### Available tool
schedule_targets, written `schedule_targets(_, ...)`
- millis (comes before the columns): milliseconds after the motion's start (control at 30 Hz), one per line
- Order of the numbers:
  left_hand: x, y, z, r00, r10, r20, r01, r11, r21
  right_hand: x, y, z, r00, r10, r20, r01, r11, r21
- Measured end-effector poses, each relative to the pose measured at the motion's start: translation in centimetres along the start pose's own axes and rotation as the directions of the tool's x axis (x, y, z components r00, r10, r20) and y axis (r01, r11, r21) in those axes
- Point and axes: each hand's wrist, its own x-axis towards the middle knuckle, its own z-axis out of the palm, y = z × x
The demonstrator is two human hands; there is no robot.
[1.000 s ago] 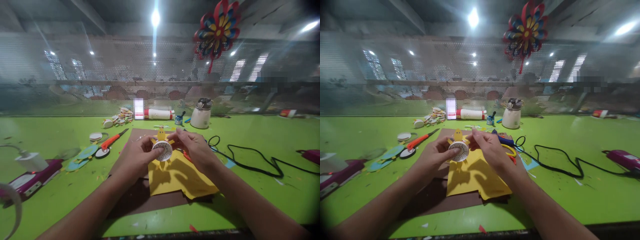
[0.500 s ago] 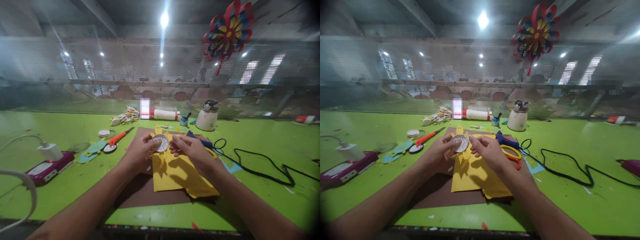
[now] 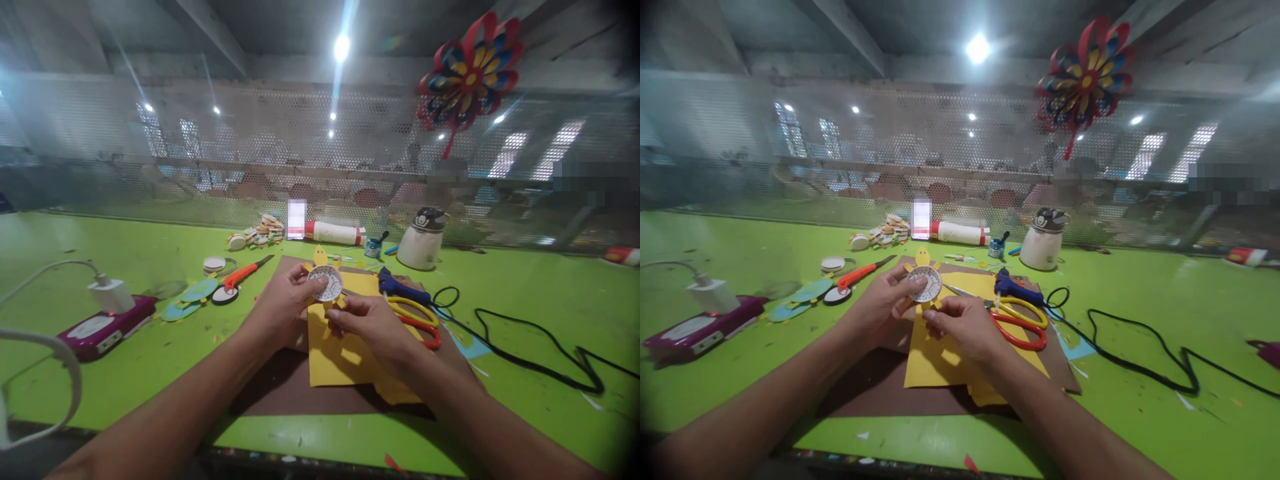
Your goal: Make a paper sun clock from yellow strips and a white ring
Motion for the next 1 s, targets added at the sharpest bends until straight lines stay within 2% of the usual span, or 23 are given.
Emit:
schedule_targets(400, -0.03, 0.16, -0.26, 1.0, 0.013, 0.002, -0.013, 1.0, 0.017, -0.32, -0.43, 0.32, 1.0, 0.0, 0.017, 0.0, 1.0, 0.004)
schedule_targets(633, -0.18, -0.12, -0.11, 0.999, -0.009, 0.038, 0.009, 1.0, -0.014, -0.39, -0.68, 0.07, 0.998, -0.062, 0.018, 0.063, 0.997, -0.049)
schedule_targets(1000, 0.04, 0.27, -0.14, 1.0, 0.012, -0.005, -0.012, 0.999, -0.035, -0.34, -0.44, 0.48, 1.0, -0.022, 0.01, 0.023, 0.998, -0.066)
